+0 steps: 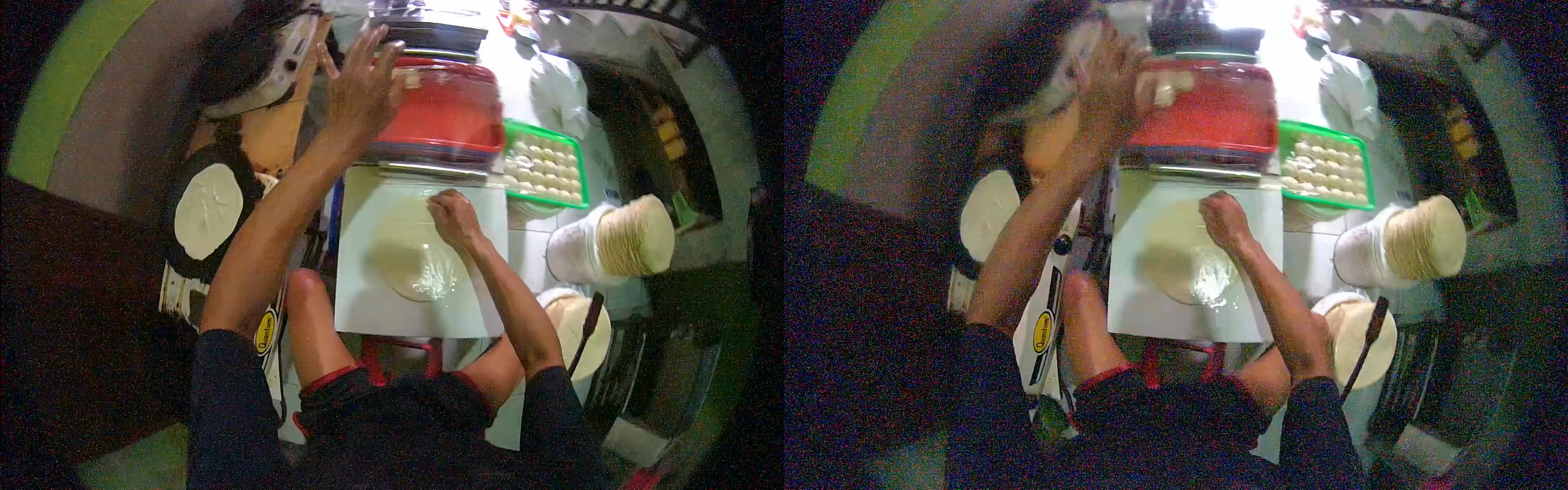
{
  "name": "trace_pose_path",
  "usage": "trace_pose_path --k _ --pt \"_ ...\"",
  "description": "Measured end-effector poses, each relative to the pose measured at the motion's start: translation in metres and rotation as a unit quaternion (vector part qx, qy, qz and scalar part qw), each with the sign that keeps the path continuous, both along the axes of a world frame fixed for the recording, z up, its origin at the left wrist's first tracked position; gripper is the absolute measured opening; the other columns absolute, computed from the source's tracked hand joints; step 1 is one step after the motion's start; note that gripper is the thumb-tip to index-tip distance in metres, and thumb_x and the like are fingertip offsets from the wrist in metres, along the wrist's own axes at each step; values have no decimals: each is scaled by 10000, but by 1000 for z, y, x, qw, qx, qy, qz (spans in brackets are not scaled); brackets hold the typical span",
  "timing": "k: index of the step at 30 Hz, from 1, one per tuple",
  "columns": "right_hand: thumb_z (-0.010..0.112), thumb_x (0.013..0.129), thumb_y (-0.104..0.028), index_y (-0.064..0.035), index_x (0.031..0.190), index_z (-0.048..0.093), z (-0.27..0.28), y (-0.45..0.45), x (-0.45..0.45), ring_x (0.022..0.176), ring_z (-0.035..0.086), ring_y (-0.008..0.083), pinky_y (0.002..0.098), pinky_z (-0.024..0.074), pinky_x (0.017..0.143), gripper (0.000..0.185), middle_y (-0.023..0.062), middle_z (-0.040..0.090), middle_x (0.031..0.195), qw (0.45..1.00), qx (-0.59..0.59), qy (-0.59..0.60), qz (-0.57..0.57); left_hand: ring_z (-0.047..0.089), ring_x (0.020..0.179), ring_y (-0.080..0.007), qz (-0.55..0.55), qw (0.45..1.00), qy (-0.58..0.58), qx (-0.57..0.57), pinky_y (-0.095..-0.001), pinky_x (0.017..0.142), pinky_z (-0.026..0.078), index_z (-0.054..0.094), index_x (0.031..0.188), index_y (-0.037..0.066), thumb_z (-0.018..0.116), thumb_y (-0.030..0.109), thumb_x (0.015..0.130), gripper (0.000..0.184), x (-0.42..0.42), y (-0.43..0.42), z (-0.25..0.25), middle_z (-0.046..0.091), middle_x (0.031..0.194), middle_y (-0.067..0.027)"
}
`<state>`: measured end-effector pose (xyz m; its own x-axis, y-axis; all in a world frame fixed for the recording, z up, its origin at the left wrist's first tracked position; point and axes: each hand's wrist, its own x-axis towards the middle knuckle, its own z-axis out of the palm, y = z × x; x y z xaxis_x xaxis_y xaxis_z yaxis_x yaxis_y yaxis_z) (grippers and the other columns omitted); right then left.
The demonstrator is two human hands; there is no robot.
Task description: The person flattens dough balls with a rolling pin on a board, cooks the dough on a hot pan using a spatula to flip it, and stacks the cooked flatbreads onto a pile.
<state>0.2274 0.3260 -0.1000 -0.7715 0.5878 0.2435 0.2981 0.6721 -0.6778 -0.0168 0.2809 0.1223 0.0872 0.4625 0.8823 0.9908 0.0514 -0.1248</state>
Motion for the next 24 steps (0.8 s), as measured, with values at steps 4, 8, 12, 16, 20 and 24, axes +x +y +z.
trace_pose_path --k 4,8,12,16,20,24 --pt "615 896 -157 -52 951 743 -24 18 -78 893 620 384 473 502 861 175 204 654 910 979 68 15 193 573 1161 -386 -64 978 -159 -119 -575 1036 394 560 1184 34 704 139 830 396 27 -55 -18 583 1253 -219" --pt "634 867 -157 -45 887 722 -26 20 -96 898 589 382 489 495 826 144 186 618 848 951 48 -30 304 550 1180 -432 -57 872 -394 -286 -504 1020 434 565 1169 -8 682 148 855 370 63 -136 -158 565 1287 -246" --pt "619 919 -188 -14 932 657 -46 25 -94 876 587 398 468 505 836 178 196 605 844 927 62 43 367 490 1260 -441 58 844 -464 -265 -532 1098 363 583 1207 17 673 190 875 385 94 -159 -230 546 1347 -235" --pt "657 924 -265 -19 1144 594 -31 44 -93 992 619 404 471 512 856 335 212 647 1018 876 25 -119 467 430 1319 -466 81 863 -409 -284 -567 1109 327 632 1175 36 696 188 847 367 92 -145 -249 527 1387 -214" --pt "760 824 -451 6 1143 608 16 70 -108 991 655 362 448 517 848 577 200 668 1036 745 76 -363 554 409 1357 -448 9 866 -399 -303 -569 1139 286 652 1115 89 689 221 866 284 94 -150 -259 512 1444 -160" --pt "792 801 -498 -4 1165 616 -5 91 -107 1024 616 210 353 498 901 638 100 656 1043 604 -282 -474 576 575 1194 -391 24 709 -630 -316 -509 985 434 614 1030 51 577 265 986 221 125 -149 -240 641 1202 -207"
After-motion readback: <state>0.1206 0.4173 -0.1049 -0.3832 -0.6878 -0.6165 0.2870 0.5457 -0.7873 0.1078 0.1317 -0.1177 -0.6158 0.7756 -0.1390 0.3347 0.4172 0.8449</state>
